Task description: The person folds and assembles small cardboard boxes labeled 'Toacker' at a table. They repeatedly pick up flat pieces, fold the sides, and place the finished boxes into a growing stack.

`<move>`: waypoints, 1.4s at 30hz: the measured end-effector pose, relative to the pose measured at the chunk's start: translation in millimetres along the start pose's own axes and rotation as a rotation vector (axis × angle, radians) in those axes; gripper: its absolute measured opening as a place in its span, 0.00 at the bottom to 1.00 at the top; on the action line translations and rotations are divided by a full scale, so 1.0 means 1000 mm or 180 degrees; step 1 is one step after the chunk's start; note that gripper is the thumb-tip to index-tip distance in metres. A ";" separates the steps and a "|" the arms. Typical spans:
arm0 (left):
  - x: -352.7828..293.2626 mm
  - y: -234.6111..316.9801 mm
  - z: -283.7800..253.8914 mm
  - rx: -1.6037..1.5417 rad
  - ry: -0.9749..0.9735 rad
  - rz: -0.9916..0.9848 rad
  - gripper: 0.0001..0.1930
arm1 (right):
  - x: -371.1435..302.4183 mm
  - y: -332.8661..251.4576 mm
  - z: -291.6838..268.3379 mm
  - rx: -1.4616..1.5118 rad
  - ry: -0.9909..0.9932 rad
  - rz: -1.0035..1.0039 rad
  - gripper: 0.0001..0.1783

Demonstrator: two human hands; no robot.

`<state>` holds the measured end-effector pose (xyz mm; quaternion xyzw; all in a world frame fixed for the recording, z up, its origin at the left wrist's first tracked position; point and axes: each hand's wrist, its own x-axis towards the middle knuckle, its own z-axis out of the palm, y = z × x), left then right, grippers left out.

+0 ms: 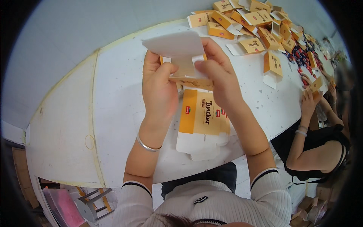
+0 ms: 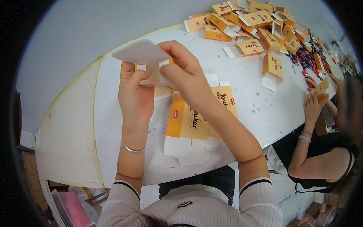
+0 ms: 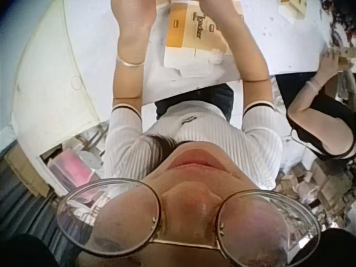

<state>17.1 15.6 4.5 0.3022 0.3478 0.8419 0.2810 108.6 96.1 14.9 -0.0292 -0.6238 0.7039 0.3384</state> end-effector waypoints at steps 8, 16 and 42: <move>0.004 0.003 0.001 0.0489 -0.1202 0.0284 0.14 | 0.009 0.004 -0.024 0.0206 0.0218 -0.1155 0.15; 0.012 0.006 -0.005 0.2321 -0.1464 0.1221 0.17 | 0.007 -0.014 -0.032 0.0929 -0.0280 -0.0493 0.11; 0.003 0.018 0.006 0.1722 -0.1454 0.0896 0.29 | 0.007 -0.024 -0.036 -0.0773 -0.0458 -0.0947 0.12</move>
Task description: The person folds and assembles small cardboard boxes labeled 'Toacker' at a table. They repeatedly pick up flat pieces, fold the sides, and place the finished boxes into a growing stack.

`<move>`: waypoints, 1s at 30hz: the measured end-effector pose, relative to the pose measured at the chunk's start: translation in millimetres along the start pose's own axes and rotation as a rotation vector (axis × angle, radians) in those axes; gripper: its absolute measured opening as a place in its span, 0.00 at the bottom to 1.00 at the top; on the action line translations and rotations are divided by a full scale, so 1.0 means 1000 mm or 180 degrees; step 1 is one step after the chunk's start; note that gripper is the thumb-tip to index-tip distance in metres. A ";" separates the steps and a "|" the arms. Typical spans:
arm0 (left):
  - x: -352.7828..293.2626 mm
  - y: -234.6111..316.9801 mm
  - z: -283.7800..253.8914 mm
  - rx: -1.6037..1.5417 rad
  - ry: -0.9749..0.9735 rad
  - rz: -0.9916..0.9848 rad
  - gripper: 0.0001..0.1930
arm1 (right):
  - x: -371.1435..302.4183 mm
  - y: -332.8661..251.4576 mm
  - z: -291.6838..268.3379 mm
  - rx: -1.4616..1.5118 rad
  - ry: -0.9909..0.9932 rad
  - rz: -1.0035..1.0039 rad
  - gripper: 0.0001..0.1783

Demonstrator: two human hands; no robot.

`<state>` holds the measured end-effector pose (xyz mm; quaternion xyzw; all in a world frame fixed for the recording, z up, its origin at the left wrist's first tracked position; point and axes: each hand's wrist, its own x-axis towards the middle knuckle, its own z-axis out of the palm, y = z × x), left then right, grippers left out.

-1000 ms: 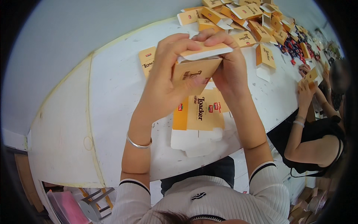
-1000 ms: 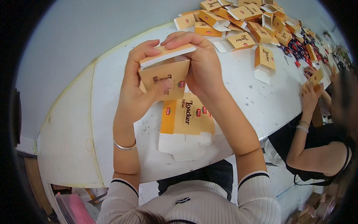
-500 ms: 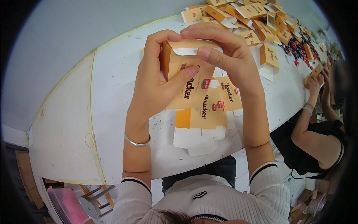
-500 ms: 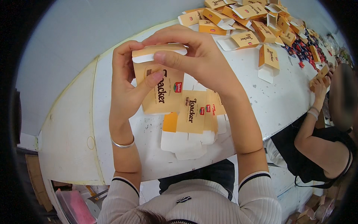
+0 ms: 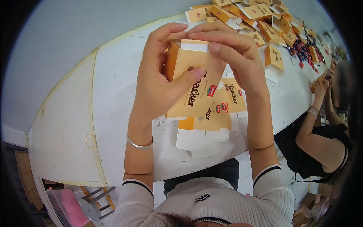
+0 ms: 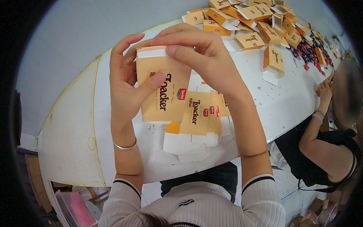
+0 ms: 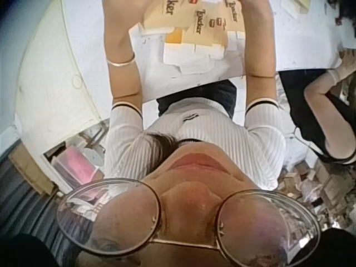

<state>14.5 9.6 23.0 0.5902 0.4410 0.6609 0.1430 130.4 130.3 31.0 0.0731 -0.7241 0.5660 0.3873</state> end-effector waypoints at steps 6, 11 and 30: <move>0.000 -0.005 0.002 -0.0492 0.0065 -0.0166 0.23 | 0.002 0.003 -0.002 0.0001 -0.0069 0.0066 0.12; -0.003 -0.010 0.004 -0.0936 0.0326 -0.0420 0.19 | 0.001 0.004 0.000 0.0323 -0.0102 0.0296 0.13; -0.001 0.000 0.006 -0.1017 0.0743 -0.0473 0.15 | -0.002 0.033 0.036 0.1328 0.0957 -0.0422 0.07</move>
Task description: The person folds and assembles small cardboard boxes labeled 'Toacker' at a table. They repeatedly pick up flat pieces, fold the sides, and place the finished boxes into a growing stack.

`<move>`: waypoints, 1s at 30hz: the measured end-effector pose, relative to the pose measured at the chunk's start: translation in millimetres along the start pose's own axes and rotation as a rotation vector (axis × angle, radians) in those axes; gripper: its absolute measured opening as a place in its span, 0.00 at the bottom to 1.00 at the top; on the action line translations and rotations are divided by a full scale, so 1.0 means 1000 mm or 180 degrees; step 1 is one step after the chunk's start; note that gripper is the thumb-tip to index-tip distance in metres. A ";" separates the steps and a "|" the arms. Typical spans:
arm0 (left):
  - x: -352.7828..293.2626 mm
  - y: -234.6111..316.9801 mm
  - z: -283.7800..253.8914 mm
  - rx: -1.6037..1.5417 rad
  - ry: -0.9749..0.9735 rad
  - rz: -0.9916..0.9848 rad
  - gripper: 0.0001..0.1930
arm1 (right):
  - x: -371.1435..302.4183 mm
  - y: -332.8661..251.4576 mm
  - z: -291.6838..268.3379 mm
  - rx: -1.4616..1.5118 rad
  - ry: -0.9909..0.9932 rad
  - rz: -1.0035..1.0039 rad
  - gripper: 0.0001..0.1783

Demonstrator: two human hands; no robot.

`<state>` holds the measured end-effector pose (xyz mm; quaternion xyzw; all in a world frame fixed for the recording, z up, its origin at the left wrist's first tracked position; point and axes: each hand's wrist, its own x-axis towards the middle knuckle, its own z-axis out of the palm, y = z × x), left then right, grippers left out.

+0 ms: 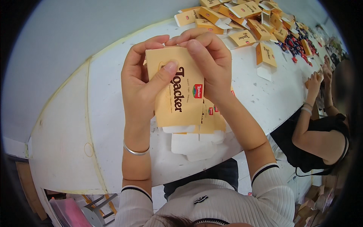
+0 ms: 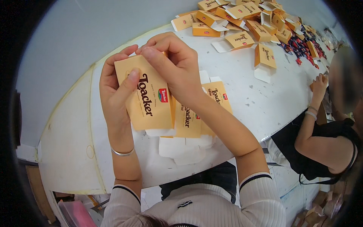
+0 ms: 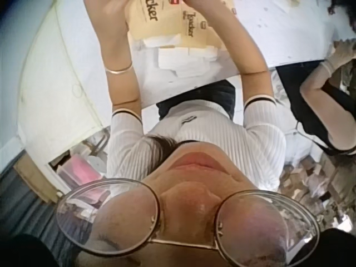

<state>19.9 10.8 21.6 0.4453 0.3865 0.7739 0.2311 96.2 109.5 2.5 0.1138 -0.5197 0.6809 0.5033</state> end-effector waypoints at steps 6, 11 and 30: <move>0.004 -0.010 -0.005 -0.0072 0.0408 -0.0518 0.11 | 0.003 -0.009 -0.001 -0.0800 -0.0099 0.0853 0.13; 0.009 -0.009 -0.023 0.0601 0.0434 -0.0347 0.14 | 0.015 -0.019 -0.024 -0.1444 -0.1214 0.2041 0.16; 0.011 0.017 -0.034 0.0535 0.0600 0.0312 0.21 | -0.085 0.024 -0.064 -0.5411 -0.1523 0.0638 0.24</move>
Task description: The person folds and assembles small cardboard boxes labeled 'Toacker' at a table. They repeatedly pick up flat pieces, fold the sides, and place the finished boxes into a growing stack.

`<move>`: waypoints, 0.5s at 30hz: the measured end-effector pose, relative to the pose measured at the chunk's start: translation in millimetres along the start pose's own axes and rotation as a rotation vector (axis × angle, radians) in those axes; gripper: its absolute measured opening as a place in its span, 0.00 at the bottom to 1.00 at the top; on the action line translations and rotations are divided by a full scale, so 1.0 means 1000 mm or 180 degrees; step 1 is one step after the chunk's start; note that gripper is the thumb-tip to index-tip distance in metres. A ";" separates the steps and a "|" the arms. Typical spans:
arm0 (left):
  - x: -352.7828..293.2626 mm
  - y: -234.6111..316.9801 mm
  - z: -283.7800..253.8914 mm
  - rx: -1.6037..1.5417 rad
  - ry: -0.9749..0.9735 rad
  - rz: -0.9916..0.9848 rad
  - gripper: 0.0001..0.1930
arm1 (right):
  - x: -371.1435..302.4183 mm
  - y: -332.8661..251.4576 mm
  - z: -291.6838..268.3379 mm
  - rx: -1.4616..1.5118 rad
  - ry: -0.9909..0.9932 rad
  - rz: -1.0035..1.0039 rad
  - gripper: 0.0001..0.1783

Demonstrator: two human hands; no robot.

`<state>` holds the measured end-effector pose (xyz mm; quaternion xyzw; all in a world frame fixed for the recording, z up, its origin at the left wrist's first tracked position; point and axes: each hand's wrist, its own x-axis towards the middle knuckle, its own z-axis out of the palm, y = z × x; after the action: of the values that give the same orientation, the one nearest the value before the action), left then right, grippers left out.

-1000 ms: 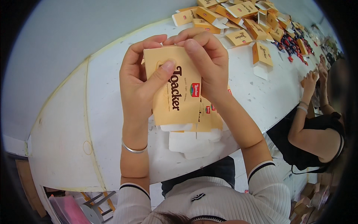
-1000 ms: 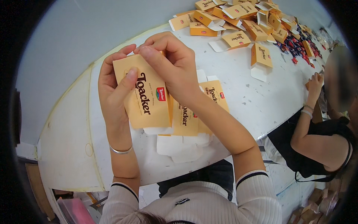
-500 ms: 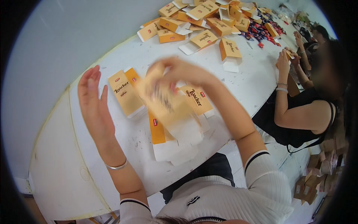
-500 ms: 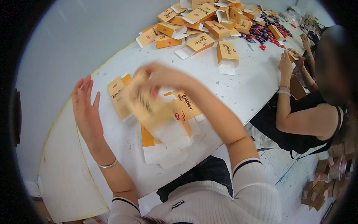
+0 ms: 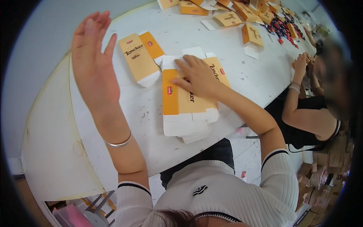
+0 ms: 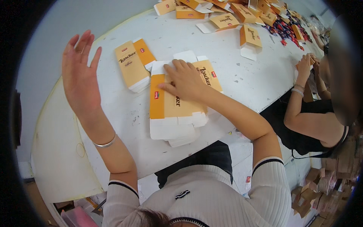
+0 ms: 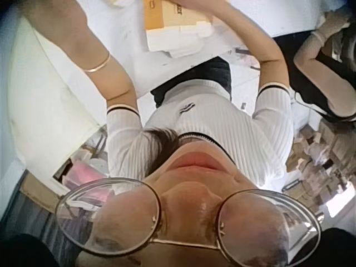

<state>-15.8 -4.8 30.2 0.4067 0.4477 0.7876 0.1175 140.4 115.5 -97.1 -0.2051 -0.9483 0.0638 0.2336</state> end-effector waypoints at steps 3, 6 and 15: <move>0.002 0.002 -0.004 -0.0139 0.0023 0.0013 0.19 | 0.009 0.001 0.001 0.0156 -0.0012 -0.0104 0.23; -0.001 0.003 0.000 0.0087 -0.0004 0.0051 0.20 | 0.013 0.001 0.001 -0.0182 -0.0193 -0.0130 0.24; -0.005 -0.013 0.008 0.1207 -0.1146 -0.0462 0.25 | 0.018 0.008 0.003 -0.0179 0.0494 0.0112 0.22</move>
<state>-8.6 5.1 19.0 0.5219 0.5871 0.5942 0.1731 127.3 130.6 -93.7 -0.2326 -0.9250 0.0251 0.2994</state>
